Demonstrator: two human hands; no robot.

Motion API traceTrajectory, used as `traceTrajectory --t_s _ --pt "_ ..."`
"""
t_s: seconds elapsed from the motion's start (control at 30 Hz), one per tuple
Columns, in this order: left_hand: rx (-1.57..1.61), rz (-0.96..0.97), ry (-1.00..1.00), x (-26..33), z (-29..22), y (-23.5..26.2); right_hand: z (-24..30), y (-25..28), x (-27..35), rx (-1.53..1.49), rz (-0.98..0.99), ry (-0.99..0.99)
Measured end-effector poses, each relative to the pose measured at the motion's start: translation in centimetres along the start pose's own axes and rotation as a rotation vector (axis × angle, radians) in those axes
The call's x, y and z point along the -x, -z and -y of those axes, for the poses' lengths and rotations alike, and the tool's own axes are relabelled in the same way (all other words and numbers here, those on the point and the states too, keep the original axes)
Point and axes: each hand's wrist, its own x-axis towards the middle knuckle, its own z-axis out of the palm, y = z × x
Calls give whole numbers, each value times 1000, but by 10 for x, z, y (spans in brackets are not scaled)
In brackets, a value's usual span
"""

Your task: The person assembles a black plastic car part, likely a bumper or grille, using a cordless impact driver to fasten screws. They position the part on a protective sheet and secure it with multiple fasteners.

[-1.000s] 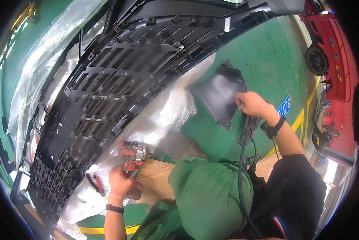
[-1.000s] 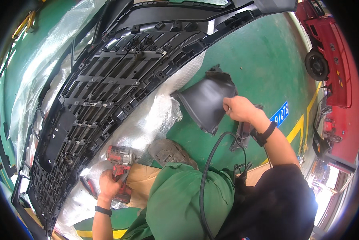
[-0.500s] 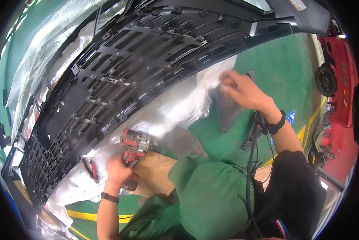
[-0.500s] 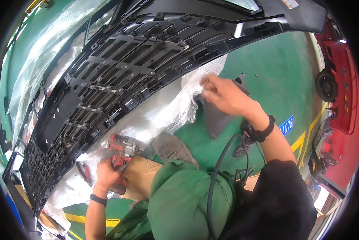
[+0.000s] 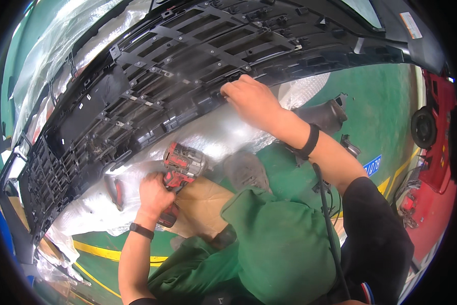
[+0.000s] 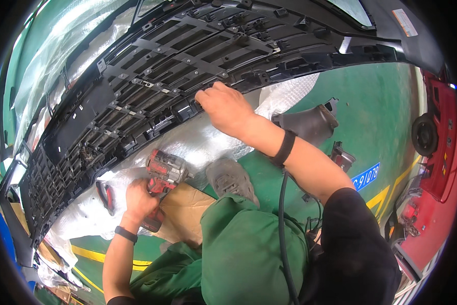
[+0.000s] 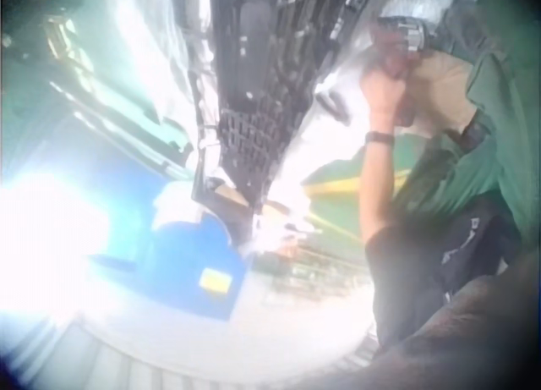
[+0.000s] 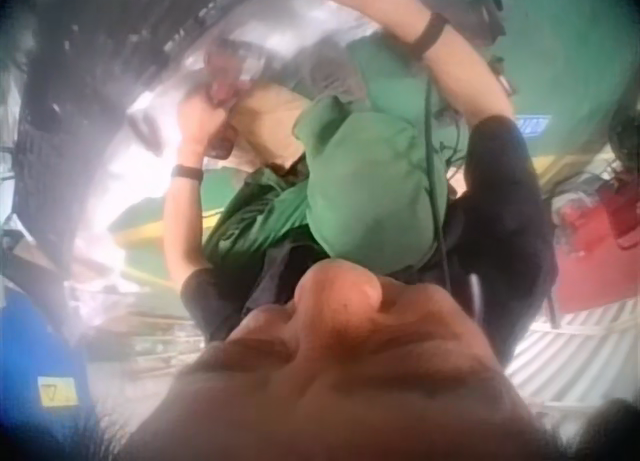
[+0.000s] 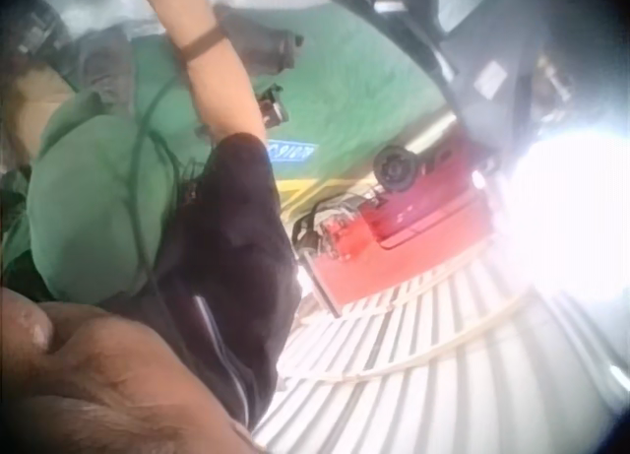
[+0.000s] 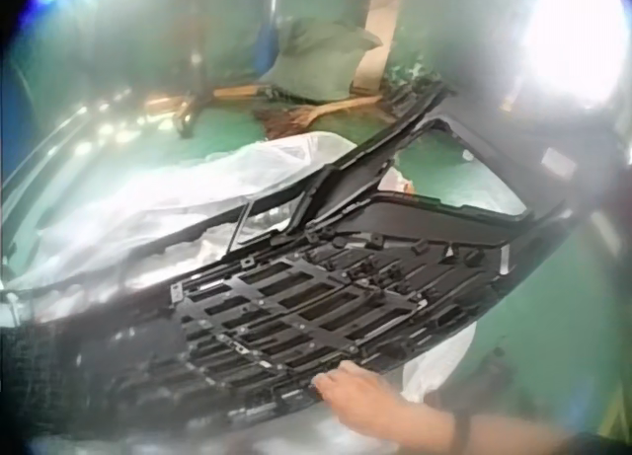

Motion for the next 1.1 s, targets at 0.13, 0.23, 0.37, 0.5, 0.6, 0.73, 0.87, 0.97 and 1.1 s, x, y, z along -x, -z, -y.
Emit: traceTrajectory --t_s 0.13,0.23,0.37,0.5,0.6,0.73,0.87,0.97,1.1 --pt "-1 -5 -9 -1 1 -2 2 -4 -7 30 59 -20" --pt "4 4 -11 -3 0 -1 -2 -4 -6 39 125 -23" --pt "15 -6 -7 -3 0 -2 -6 -2 -7 40 182 14" --pt "21 -1 -2 -3 1 -2 -6 -3 -11 77 213 -7" --pt "14 -2 3 -3 1 -3 -4 -3 -15 75 226 0" --pt "23 4 11 -2 3 -3 -7 -1 -15 37 186 22" --pt "7 16 12 -2 0 1 -7 -3 -13 5 135 69" --pt "0 21 24 0 2 1 2 -5 -16 18 123 8" --pt "-6 36 29 -3 2 -1 9 -3 -12 155 132 -38"
